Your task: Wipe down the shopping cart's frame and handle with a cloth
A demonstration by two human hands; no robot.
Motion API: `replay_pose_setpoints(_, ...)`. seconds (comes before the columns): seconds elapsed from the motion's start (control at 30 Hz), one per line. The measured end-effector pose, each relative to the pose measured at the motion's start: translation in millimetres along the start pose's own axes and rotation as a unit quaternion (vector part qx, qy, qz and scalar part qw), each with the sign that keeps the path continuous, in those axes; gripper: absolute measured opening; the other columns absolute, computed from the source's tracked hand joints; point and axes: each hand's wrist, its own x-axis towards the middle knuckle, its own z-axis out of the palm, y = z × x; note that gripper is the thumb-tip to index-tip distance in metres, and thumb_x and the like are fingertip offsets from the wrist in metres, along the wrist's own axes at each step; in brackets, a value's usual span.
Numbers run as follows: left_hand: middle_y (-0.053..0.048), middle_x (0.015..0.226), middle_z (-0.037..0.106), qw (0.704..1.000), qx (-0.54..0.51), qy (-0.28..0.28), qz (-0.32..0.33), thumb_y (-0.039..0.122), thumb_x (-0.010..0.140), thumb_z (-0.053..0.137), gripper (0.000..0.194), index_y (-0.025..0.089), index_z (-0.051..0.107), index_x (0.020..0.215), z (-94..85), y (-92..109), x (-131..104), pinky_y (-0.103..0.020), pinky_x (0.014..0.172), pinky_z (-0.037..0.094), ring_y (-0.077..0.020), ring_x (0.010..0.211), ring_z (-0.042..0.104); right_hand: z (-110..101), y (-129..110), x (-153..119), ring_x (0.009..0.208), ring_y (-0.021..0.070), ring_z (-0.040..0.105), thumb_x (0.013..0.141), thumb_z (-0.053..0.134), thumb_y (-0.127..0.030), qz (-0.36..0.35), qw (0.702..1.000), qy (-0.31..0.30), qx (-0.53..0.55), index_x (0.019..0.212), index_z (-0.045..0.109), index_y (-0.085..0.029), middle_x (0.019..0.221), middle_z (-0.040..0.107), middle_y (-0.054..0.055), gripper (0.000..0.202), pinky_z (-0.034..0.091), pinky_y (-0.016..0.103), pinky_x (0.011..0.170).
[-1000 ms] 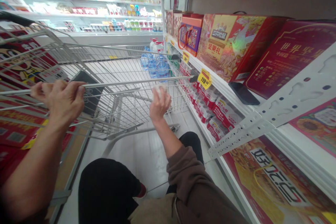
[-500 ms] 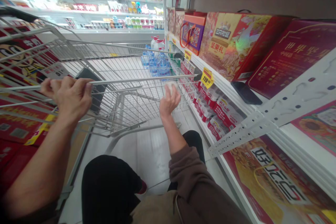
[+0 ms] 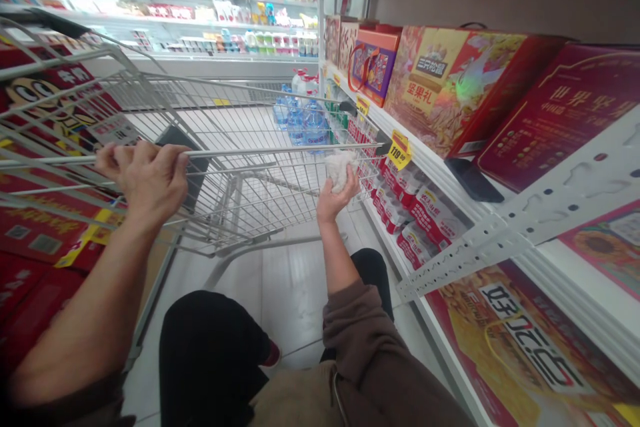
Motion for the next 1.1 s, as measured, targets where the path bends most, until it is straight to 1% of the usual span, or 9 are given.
replay_pose_setpoints(0.17,-0.010,0.098,0.054,1.000,-0.005,-0.002,-0.003,0.047,0.105,0.039,0.040,0.024,0.072,0.104,0.3,3.0,0.2,-0.054,0.121,0.014,-0.0321,0.116,0.042,18.4,-35.8,-34.2,0.129,0.0225,0.061,0.097,0.049,-0.018,-0.038,0.999,-0.032,0.000,0.110,0.061,-0.019,0.128,0.066,0.018,0.017,0.054,0.044,0.107)
replay_pose_setpoints(0.3,-0.011,0.100,0.057,1.000,0.013,-0.013,0.003,0.049,0.105,0.036,0.046,0.023,0.073,0.110,-3.0,3.0,-0.5,-0.053,0.120,0.015,-0.0320,0.114,0.043,16.2,-47.6,-49.7,0.126,0.0189,0.062,0.098,0.046,-0.011,-0.151,0.977,-0.148,0.023,0.098,0.062,-0.022,0.126,0.070,0.013,0.020,0.052,0.041,0.110)
replay_pose_setpoints(0.47,-0.010,0.104,0.063,0.998,0.022,-0.029,0.047,0.051,0.106,0.033,0.049,0.030,0.071,0.128,-13.9,-3.8,-0.2,-0.051,0.113,0.019,-0.0303,0.111,0.046,14.4,-22.6,-15.2,0.134,0.0250,0.058,0.086,0.040,-0.004,0.021,0.997,-0.077,0.003,0.102,0.061,-0.020,0.134,0.066,0.020,0.031,0.046,0.055,0.115)
replay_pose_setpoints(0.57,-0.009,0.105,0.066,0.998,0.011,-0.029,0.054,0.050,0.106,0.034,0.047,0.031,0.072,0.126,-22.7,-13.8,1.0,-0.049,0.111,0.022,-0.0288,0.110,0.048,18.5,-34.3,-14.5,0.140,0.0268,0.054,0.083,0.040,-0.003,0.073,0.996,-0.047,-0.004,0.107,0.061,-0.019,0.141,0.062,0.022,0.036,0.043,0.058,0.117)
replay_pose_setpoints(0.73,-0.010,0.098,0.062,1.000,0.027,0.008,-0.010,0.054,0.105,0.032,0.051,0.023,0.073,0.102,-30.6,-34.0,0.3,-0.053,0.113,0.022,-0.0305,0.115,0.044,17.3,-83.0,-65.0,0.136,0.0214,0.057,0.098,0.040,-0.008,-0.106,0.986,-0.127,0.027,0.101,0.067,-0.023,0.137,0.070,0.010,0.031,0.048,0.045,0.112)
replay_pose_setpoints(0.8,-0.010,0.096,0.059,0.999,0.029,-0.001,-0.013,0.053,0.105,0.031,0.052,0.021,0.072,0.101,-30.8,-38.2,-0.4,-0.054,0.113,0.022,-0.0305,0.114,0.044,14.9,-86.9,-75.2,0.136,0.0188,0.057,0.103,0.044,-0.014,-0.218,0.954,-0.199,0.049,0.098,0.069,-0.026,0.133,0.073,0.003,0.029,0.047,0.041,0.112)
replay_pose_setpoints(0.87,-0.009,0.095,0.058,1.000,0.025,-0.006,-0.012,0.054,0.105,0.032,0.052,0.021,0.072,0.101,-30.9,-39.5,-0.5,-0.054,0.113,0.021,-0.0300,0.113,0.043,14.1,-78.8,-70.9,0.135,0.0183,0.059,0.104,0.045,-0.017,-0.256,0.940,-0.221,0.044,0.093,0.070,-0.027,0.127,0.076,0.002,0.028,0.047,0.040,0.111)
replay_pose_setpoints(1.0,-0.010,0.099,0.060,0.999,0.029,-0.014,-0.027,0.056,0.105,0.031,0.053,0.024,0.073,0.104,-31.8,-37.0,0.5,-0.053,0.111,0.021,-0.0296,0.110,0.042,19.8,-62.6,-48.1,0.133,0.0224,0.060,0.098,0.039,-0.006,-0.081,0.989,-0.126,-0.012,0.094,0.070,-0.022,0.132,0.072,0.013,0.035,0.048,0.049,0.111)
replay_pose_setpoints(1.1,-0.010,0.097,0.060,0.999,0.046,-0.018,-0.021,0.056,0.106,0.030,0.053,0.025,0.073,0.102,-31.2,-32.5,1.2,-0.053,0.107,0.022,-0.0292,0.105,0.042,27.2,-80.3,-57.1,0.137,0.0250,0.056,0.093,0.037,-0.001,0.023,0.995,-0.092,-0.037,0.103,0.071,-0.019,0.143,0.064,0.018,0.040,0.046,0.053,0.114)
